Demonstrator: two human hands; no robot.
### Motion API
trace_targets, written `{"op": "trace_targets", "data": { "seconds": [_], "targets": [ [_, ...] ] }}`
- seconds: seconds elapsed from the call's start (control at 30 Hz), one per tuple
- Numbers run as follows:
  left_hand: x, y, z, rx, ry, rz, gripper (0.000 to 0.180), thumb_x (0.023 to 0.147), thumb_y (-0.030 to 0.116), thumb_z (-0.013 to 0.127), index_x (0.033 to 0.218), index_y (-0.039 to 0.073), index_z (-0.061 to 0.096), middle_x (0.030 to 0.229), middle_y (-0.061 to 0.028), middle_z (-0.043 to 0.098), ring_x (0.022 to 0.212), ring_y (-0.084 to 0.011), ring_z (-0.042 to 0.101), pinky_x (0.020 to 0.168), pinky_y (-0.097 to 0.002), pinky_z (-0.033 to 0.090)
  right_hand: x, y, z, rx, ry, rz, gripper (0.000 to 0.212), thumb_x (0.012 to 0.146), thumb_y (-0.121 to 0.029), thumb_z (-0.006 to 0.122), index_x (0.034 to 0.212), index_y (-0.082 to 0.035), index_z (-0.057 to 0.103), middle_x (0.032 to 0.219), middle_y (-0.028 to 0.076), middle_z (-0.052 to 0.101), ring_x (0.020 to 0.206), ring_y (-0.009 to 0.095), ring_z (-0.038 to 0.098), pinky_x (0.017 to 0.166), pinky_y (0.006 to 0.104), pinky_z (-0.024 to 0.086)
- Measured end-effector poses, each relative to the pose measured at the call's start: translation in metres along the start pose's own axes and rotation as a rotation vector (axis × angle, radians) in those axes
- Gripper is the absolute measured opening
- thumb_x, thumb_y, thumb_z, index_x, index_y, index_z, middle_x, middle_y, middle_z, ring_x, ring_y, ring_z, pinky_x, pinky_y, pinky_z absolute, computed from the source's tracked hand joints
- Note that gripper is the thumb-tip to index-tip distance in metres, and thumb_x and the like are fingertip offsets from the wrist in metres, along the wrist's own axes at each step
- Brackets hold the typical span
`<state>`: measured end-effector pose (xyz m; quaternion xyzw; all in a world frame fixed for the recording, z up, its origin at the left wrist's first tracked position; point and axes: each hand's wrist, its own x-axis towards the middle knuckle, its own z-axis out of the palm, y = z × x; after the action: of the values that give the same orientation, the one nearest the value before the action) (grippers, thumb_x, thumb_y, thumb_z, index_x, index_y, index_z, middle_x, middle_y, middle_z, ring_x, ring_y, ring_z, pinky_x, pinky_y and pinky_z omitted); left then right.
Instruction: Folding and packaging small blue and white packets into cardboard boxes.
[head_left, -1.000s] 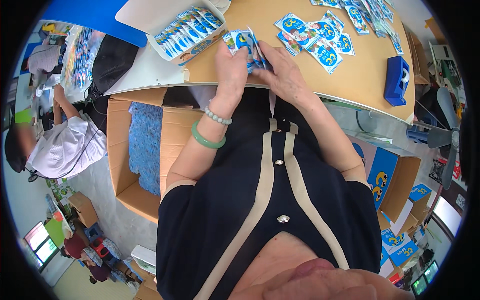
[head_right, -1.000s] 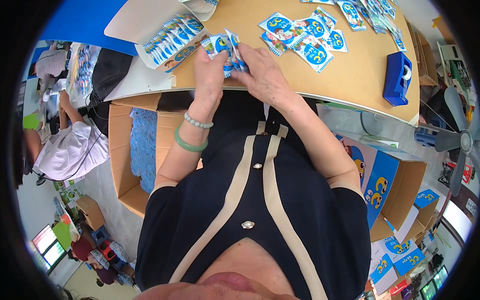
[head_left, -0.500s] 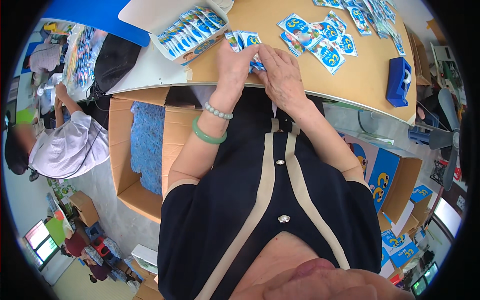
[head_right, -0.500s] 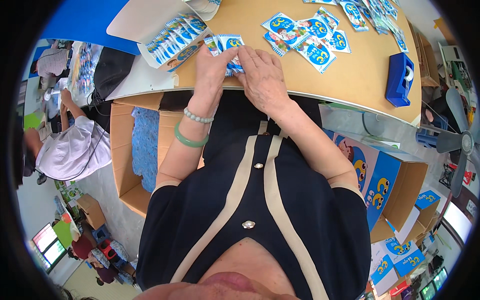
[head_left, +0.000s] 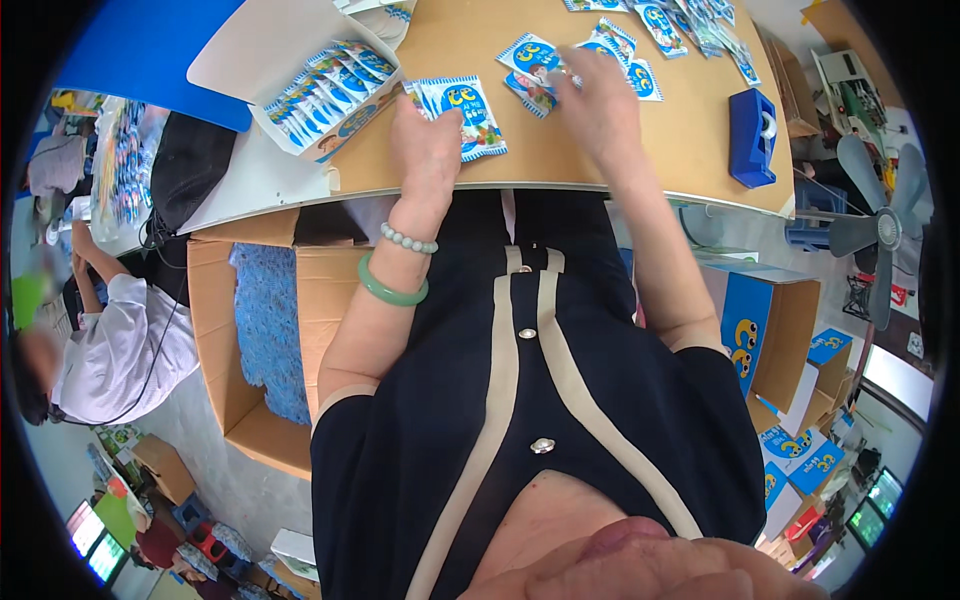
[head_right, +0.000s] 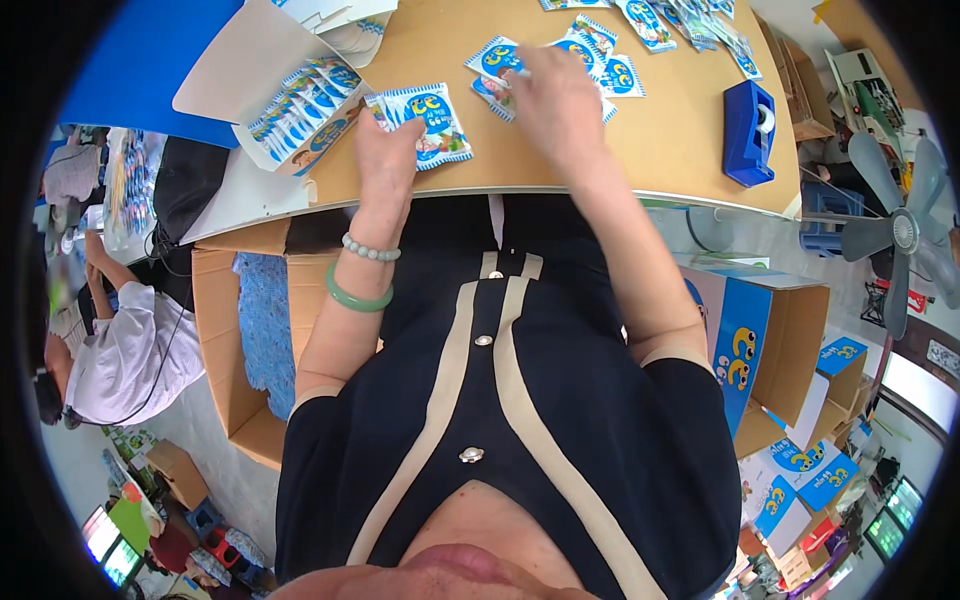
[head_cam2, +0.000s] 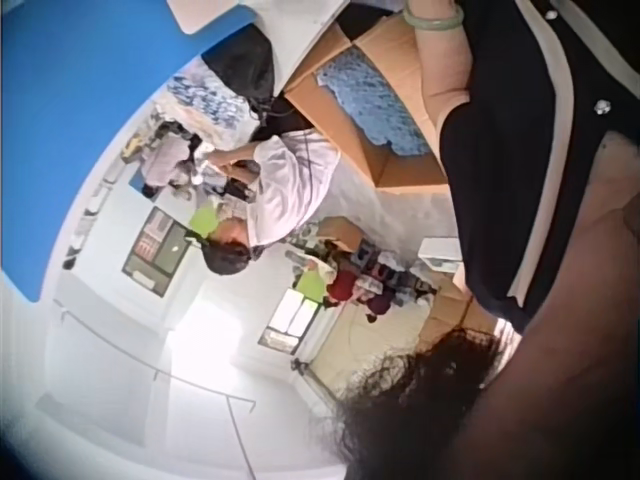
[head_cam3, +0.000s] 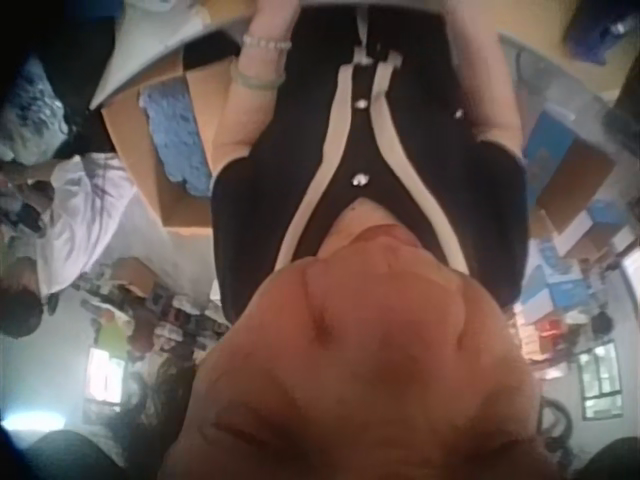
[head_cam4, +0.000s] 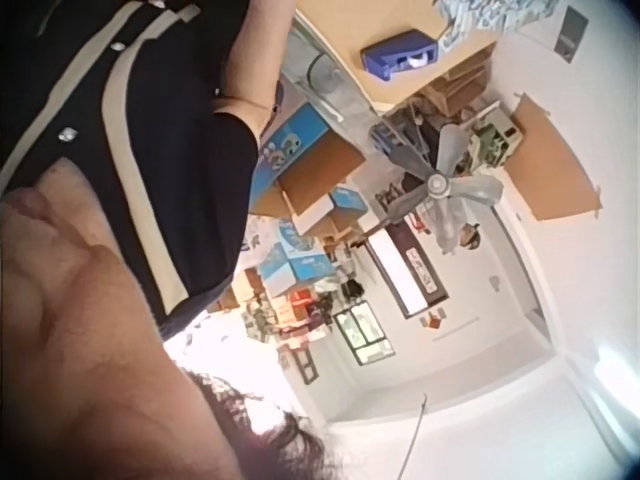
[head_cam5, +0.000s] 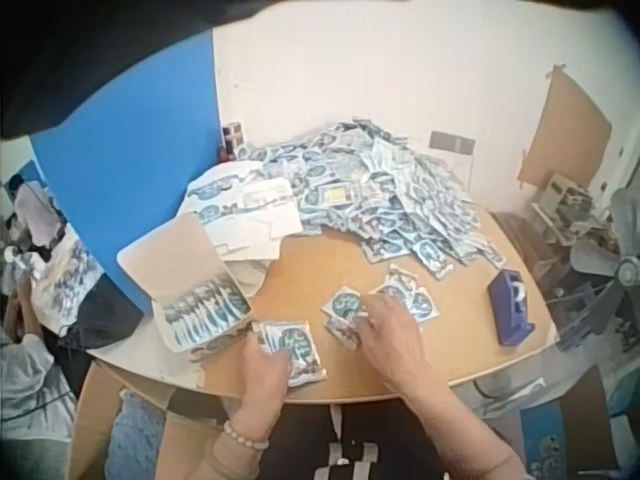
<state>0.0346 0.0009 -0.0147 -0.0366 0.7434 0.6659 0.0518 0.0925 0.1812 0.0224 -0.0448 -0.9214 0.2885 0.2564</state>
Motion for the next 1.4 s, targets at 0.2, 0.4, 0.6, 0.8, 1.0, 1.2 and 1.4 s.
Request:
{"op": "trace_targets", "data": {
  "seconds": [0.2, 0.4, 0.6, 0.8, 1.0, 1.2, 1.4],
  "targets": [
    [0.000, 0.003, 0.001, -0.116, -0.010, -0.005, 0.036, 0.074, 0.003, 0.065, 0.109, -0.001, 0.057, 0.095, -0.0133, 0.071, 0.083, -0.0229, 0.071, 0.077, -0.0357, 0.054, 0.042, 0.019, 0.008, -0.678, -0.431, -0.039, 0.029, 0.091, -0.024, 0.062, 0.114, -0.007, 0.067, 0.101, 0.017, 0.069, 0.101, 0.030, 0.063, 0.080, 0.0385, 0.052],
    [0.002, 0.003, -0.003, -0.016, 0.008, -0.010, 0.034, 0.073, 0.000, 0.064, 0.107, -0.001, 0.058, 0.094, -0.0133, 0.071, 0.083, -0.0222, 0.070, 0.077, -0.0357, 0.054, 0.037, 0.050, -0.043, -0.205, -0.056, 0.208, 0.021, 0.093, -0.022, 0.059, 0.110, -0.013, 0.069, 0.093, 0.015, 0.068, 0.088, 0.032, 0.064, 0.076, 0.0404, 0.052],
    [-0.001, 0.002, 0.002, -0.052, 0.015, -0.019, 0.034, 0.073, 0.000, 0.064, 0.106, -0.001, 0.058, 0.094, -0.0137, 0.071, 0.083, -0.0227, 0.070, 0.077, -0.0352, 0.054, -0.032, 0.048, -0.045, -0.549, 0.030, -0.018, 0.021, 0.091, -0.014, 0.059, 0.110, -0.015, 0.067, 0.096, 0.009, 0.068, 0.089, 0.031, 0.064, 0.075, 0.0412, 0.052],
    [-0.005, 0.003, 0.000, -0.081, -0.001, -0.018, 0.035, 0.073, -0.001, 0.065, 0.107, -0.001, 0.058, 0.094, -0.0120, 0.071, 0.083, -0.0206, 0.070, 0.076, -0.0333, 0.054, -0.012, 0.032, -0.030, -0.396, 0.070, -0.155, 0.037, 0.086, -0.007, 0.061, 0.123, -0.013, 0.060, 0.107, 0.007, 0.068, 0.101, 0.029, 0.062, 0.088, 0.0409, 0.050],
    [-0.001, -0.001, -0.002, -0.089, -0.006, 0.000, 0.035, 0.073, -0.001, 0.066, 0.107, -0.001, 0.059, 0.095, -0.0106, 0.071, 0.084, -0.0189, 0.070, 0.077, -0.0324, 0.054, 0.027, 0.049, -0.005, -0.478, -0.241, -0.561, 0.036, 0.085, -0.008, 0.061, 0.122, -0.011, 0.060, 0.115, 0.007, 0.067, 0.110, 0.029, 0.060, 0.107, 0.0407, 0.039],
    [-0.001, 0.001, 0.000, -0.093, -0.015, -0.037, 0.037, 0.073, 0.000, 0.067, 0.109, 0.000, 0.058, 0.096, -0.0107, 0.071, 0.087, -0.0200, 0.070, 0.079, -0.0331, 0.054, 0.060, 0.046, 0.011, -0.469, -0.477, -0.484, 0.033, 0.086, -0.015, 0.062, 0.118, -0.011, 0.064, 0.110, 0.011, 0.069, 0.105, 0.029, 0.064, 0.104, 0.0417, 0.043],
    [0.001, -0.007, -0.002, -0.055, -0.018, -0.002, 0.038, 0.073, 0.001, 0.068, 0.109, 0.000, 0.058, 0.097, -0.0126, 0.071, 0.088, -0.0231, 0.070, 0.080, -0.0349, 0.053, 0.087, 0.024, 0.010, -0.146, -0.399, 0.138, 0.024, 0.086, -0.019, 0.058, 0.105, -0.007, 0.063, 0.093, 0.016, 0.069, 0.088, 0.033, 0.065, 0.083, 0.0424, 0.051]
  ]
}}
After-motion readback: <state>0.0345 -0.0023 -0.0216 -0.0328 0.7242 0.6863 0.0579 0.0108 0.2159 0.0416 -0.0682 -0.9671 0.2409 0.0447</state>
